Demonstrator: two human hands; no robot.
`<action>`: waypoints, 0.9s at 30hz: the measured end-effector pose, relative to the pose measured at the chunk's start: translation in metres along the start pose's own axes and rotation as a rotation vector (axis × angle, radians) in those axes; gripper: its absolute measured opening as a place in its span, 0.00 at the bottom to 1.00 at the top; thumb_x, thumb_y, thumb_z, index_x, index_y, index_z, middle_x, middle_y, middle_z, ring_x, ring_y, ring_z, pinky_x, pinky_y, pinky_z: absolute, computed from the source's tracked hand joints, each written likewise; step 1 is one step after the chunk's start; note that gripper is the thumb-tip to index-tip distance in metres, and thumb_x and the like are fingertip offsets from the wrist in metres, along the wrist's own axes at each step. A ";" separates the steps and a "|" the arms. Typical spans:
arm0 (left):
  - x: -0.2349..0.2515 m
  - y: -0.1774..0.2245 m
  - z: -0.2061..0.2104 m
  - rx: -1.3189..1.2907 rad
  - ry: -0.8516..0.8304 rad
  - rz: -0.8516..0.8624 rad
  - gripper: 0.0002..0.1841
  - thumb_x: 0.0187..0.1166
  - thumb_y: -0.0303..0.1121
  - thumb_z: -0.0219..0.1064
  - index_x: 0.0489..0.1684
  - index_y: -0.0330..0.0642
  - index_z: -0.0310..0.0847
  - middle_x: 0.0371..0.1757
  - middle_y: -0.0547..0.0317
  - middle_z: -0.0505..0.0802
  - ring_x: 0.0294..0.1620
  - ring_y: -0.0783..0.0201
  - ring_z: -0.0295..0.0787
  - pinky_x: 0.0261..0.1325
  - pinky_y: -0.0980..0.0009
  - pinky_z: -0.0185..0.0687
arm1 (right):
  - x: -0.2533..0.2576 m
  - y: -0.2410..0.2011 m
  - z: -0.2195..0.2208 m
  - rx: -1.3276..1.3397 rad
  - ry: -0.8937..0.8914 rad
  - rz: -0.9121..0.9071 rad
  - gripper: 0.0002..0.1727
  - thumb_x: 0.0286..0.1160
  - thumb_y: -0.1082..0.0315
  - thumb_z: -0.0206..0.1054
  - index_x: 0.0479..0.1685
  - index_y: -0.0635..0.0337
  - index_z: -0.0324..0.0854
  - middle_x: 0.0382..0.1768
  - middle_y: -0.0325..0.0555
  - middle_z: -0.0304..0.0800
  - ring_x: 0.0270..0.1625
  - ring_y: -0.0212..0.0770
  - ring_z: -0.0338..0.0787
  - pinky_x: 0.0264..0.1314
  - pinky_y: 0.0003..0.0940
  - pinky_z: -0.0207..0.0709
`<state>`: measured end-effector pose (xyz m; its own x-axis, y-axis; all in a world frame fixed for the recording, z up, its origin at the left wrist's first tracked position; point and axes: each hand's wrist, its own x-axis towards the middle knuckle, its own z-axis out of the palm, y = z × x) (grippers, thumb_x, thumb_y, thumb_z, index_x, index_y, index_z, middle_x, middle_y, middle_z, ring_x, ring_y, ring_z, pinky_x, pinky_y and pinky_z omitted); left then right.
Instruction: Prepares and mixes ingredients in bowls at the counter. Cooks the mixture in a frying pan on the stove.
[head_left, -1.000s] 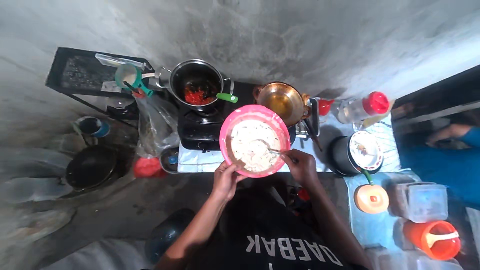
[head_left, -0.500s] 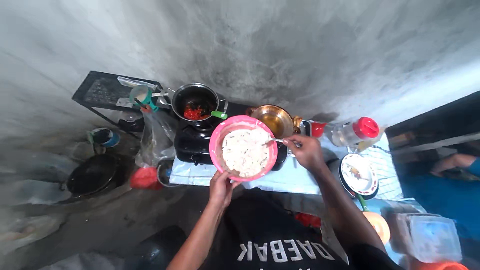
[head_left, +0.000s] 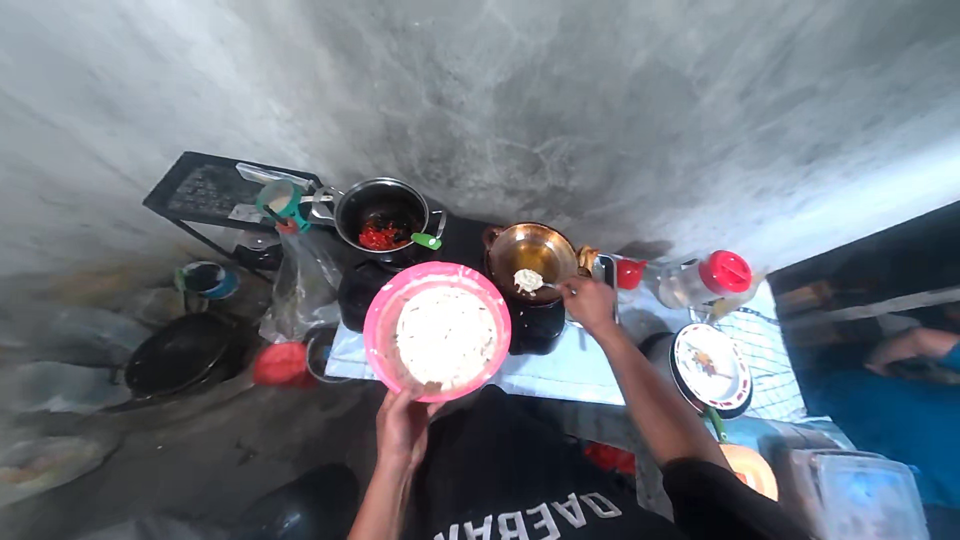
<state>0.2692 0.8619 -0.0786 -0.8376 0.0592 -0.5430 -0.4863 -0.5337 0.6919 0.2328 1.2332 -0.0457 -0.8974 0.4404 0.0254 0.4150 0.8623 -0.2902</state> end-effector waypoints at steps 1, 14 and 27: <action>-0.002 0.001 -0.004 -0.001 0.003 0.008 0.14 0.77 0.23 0.54 0.59 0.32 0.70 0.43 0.40 0.93 0.43 0.47 0.95 0.45 0.48 0.94 | 0.002 -0.005 0.007 -0.041 -0.048 0.023 0.13 0.83 0.53 0.65 0.48 0.43 0.95 0.47 0.48 0.98 0.53 0.59 0.94 0.52 0.69 0.81; -0.004 0.015 -0.033 -0.031 0.064 0.014 0.12 0.77 0.23 0.53 0.56 0.34 0.72 0.42 0.42 0.93 0.41 0.48 0.96 0.43 0.49 0.94 | 0.009 -0.050 -0.005 -0.339 -0.165 -0.027 0.15 0.84 0.57 0.61 0.46 0.50 0.94 0.47 0.51 0.96 0.51 0.59 0.94 0.47 0.64 0.83; 0.004 0.026 -0.042 -0.001 0.050 -0.010 0.12 0.77 0.22 0.53 0.56 0.35 0.72 0.42 0.44 0.93 0.41 0.50 0.96 0.43 0.50 0.95 | 0.016 -0.074 -0.031 -0.570 -0.292 -0.096 0.11 0.81 0.68 0.62 0.41 0.64 0.89 0.46 0.59 0.93 0.49 0.62 0.93 0.44 0.63 0.83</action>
<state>0.2638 0.8130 -0.0828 -0.8192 0.0220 -0.5730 -0.4942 -0.5341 0.6860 0.1924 1.1843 0.0062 -0.9050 0.3376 -0.2588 0.2729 0.9275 0.2556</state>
